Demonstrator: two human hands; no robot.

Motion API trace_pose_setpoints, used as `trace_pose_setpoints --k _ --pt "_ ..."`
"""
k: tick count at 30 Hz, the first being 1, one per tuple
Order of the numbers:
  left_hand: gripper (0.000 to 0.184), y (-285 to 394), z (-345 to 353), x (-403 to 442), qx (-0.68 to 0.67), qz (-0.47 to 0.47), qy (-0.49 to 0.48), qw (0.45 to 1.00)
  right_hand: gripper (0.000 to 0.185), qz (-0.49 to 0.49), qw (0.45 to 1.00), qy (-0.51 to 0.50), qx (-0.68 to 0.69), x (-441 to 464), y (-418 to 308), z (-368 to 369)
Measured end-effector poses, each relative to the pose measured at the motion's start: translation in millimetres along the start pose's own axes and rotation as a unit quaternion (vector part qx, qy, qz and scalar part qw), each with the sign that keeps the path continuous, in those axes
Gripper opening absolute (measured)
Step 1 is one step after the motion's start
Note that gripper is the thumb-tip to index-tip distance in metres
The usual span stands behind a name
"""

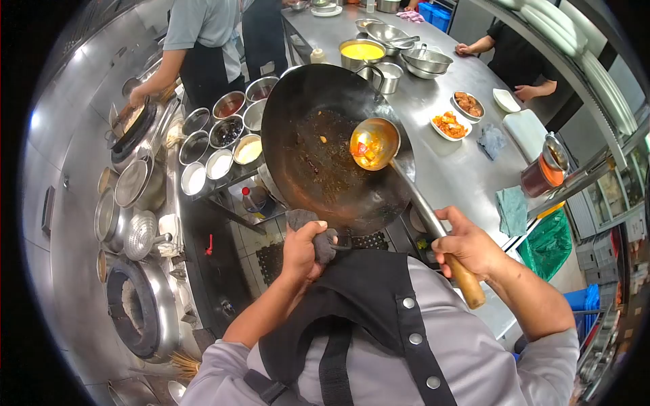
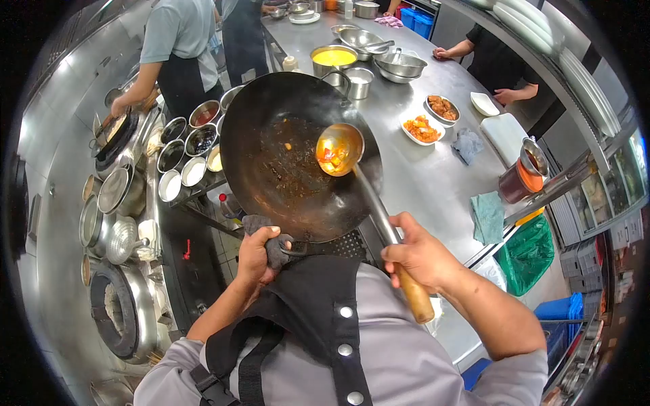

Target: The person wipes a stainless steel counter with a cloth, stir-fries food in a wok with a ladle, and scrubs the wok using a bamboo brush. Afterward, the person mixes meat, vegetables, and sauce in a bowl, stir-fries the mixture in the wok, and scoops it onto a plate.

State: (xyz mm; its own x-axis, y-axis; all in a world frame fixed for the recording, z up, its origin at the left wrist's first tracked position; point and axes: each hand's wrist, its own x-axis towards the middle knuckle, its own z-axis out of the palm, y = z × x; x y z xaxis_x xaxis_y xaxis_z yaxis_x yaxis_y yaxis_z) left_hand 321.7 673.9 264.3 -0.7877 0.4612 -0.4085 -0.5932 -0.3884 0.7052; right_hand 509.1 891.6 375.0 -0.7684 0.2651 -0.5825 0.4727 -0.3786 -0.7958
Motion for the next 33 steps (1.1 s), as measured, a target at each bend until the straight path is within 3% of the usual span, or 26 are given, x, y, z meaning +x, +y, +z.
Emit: trace_pose_setpoints --k 3,6,7,9,10,15,17,18,22,23,24,25,27,29,32,33 --pt "0.025 -1.0 3.5 3.5 0.042 0.040 0.007 0.998 0.051 0.004 0.999 -0.026 -0.043 -0.9 -14.4 17.9" --pt "0.026 1.4 1.7 7.2 0.043 0.049 0.001 0.998 0.055 -0.004 0.976 -0.135 0.171 -2.6 -19.2 18.7" --pt "0.025 3.0 1.2 8.2 0.032 0.039 -0.001 0.999 0.055 -0.004 0.976 -0.134 0.171 0.3 -11.8 11.7" --pt "0.024 9.1 0.6 6.7 0.021 0.025 0.007 0.999 0.053 -0.020 0.886 -0.281 0.368 9.1 10.4 -6.1" --pt "0.023 11.1 -1.0 6.1 0.011 0.012 0.017 1.000 0.052 -0.030 0.879 -0.288 0.379 8.3 21.8 -14.3" --pt "0.036 11.1 -12.2 10.4 -0.003 -0.001 0.001 1.000 0.053 -0.026 0.954 -0.159 0.252 -25.4 2.3 -24.4" --pt "0.036 12.2 -10.3 11.4 0.008 0.010 -0.008 1.000 0.057 0.037 0.998 -0.039 -0.022 -33.5 -13.1 -9.1" --pt "0.036 11.6 -9.3 11.5 0.012 0.016 -0.011 1.000 0.060 0.061 0.996 -0.058 -0.030 -32.0 -13.1 -0.9" --pt "0.036 7.0 -7.4 15.1 0.039 0.044 -0.014 0.998 0.055 0.032 0.992 -0.117 0.018 -35.2 -14.7 28.4" --pt "0.036 8.1 -7.4 15.4 0.037 0.043 -0.013 0.998 0.055 0.036 0.959 -0.198 0.201 -31.0 -12.1 24.2" --pt "0.035 9.5 -7.3 14.7 0.024 0.032 -0.009 0.999 0.054 0.040 0.886 -0.269 0.376 -26.6 -8.3 19.4" --pt "0.033 11.1 -7.6 13.7 0.011 0.019 -0.005 1.000 0.054 0.042 0.887 -0.266 0.375 -22.7 -1.2 15.4" --pt "0.032 14.6 -11.3 12.5 -0.003 0.006 -0.001 1.000 0.054 -0.010 0.831 -0.322 0.454 -20.5 16.0 5.0" --pt "0.031 15.5 -13.3 12.7 -0.017 -0.011 -0.003 1.000 0.054 -0.029 0.847 -0.281 0.451 -29.5 16.7 -9.2" --pt "0.029 17.6 -14.0 10.5 -0.012 0.000 -0.004 1.000 0.053 -0.041 0.964 -0.090 0.248 -47.9 1.2 -25.1" --pt "0.029 17.1 -14.4 10.7 -0.011 -0.002 -0.005 1.000 0.053 -0.042 0.963 -0.088 0.250 -50.7 -6.7 -22.0"
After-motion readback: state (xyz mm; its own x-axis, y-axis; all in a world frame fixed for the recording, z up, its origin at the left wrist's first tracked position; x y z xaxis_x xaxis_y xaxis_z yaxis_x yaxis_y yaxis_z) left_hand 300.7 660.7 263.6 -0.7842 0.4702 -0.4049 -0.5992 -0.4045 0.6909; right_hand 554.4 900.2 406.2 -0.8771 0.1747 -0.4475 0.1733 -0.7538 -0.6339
